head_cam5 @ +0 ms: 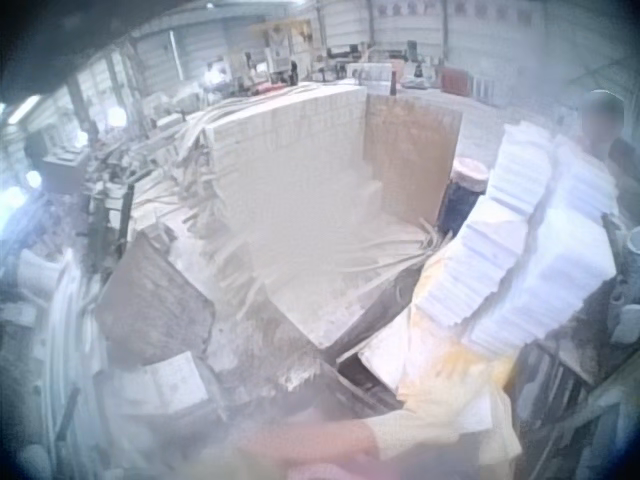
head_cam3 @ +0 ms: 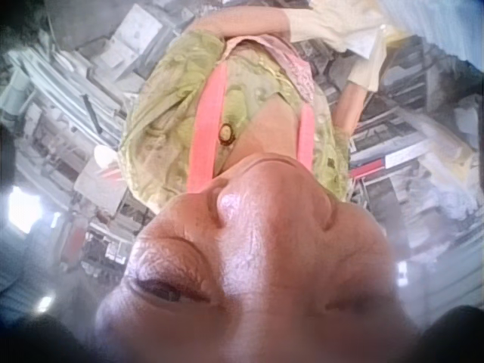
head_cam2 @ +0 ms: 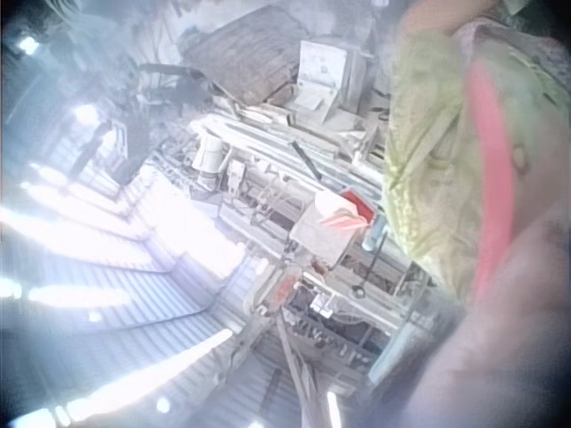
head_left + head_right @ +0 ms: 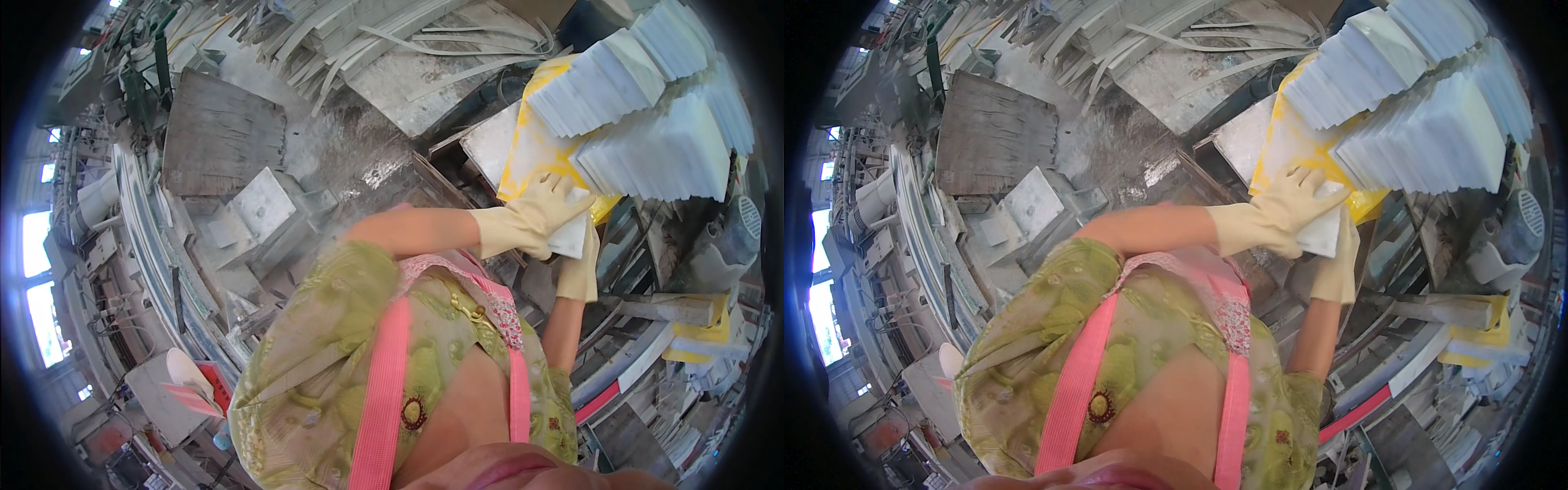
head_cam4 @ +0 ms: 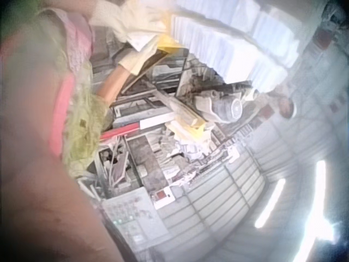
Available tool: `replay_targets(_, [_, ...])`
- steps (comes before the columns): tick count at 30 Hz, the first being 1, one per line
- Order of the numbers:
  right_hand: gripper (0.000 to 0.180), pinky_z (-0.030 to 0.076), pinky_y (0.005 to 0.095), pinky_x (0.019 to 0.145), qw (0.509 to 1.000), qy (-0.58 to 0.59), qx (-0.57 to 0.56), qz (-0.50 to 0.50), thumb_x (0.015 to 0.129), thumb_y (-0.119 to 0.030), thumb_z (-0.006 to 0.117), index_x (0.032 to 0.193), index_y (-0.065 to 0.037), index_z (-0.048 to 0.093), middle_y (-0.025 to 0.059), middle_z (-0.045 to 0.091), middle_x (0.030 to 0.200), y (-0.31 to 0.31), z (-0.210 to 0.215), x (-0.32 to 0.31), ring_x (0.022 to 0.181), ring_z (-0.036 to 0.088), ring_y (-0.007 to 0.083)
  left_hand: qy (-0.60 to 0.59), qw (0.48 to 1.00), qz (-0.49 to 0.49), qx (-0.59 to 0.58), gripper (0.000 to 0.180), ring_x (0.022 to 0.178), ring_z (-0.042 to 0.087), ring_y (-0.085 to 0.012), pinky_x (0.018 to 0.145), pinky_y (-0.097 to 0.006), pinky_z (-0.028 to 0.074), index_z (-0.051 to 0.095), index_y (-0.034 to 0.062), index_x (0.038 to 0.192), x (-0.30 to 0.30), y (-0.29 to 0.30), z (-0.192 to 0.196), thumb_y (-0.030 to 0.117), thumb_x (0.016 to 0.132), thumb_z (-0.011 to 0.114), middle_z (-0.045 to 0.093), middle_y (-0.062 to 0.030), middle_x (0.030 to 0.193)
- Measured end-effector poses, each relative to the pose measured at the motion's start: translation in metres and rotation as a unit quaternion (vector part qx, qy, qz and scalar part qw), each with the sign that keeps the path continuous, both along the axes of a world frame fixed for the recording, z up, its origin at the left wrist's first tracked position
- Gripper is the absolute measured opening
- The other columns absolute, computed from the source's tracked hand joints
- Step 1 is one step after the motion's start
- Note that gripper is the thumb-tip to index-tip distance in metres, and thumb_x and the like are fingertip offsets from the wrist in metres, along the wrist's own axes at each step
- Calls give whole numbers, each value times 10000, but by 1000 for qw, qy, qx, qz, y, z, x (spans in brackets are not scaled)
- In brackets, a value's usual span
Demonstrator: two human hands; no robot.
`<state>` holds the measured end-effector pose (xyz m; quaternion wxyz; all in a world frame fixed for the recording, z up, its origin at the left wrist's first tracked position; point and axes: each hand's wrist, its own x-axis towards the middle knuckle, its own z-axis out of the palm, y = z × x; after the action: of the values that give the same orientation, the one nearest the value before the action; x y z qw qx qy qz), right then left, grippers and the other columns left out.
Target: The person repeatedly picks up white foam blocks from a yellow tray and stacks them on a nearby rack. The person uses both hands to lift and place the blocks one at a time, maintaining a steady rhythm throughout the clip.
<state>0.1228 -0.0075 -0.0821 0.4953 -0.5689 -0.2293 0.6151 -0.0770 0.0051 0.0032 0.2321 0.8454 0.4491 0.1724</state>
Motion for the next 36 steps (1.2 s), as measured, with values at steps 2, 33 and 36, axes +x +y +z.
replay_targets(2, [476,555,382,971,1000,-20,6,-13,1058,-313,543,1393,25,546,153,652,1311,-4,14,-22,1158,661,258,-21,1000,-17,10,1172,1262,489,-395,1093,-496,330,405,219,1534,-17,-3,-1,271,459,867,511,-220,1302])
replay_targets(33, [432,437,326,1078,978,-12,128,164,1071,-204,453,1424,39,507,149,600,1366,414,7,-656,1267,570,215,204,978,31,-2,1182,1311,448,-451,1108,-539,342,374,176,1557,-634,423,-9,325,508,898,435,-249,1430])
replay_targets(36, [437,429,333,1089,986,23,88,142,1060,-184,465,1429,48,493,171,588,1376,448,-12,-650,1281,560,240,229,972,15,-45,1183,1334,435,-456,1123,-528,336,367,195,1562,-627,473,-15,336,516,901,434,-251,1434])
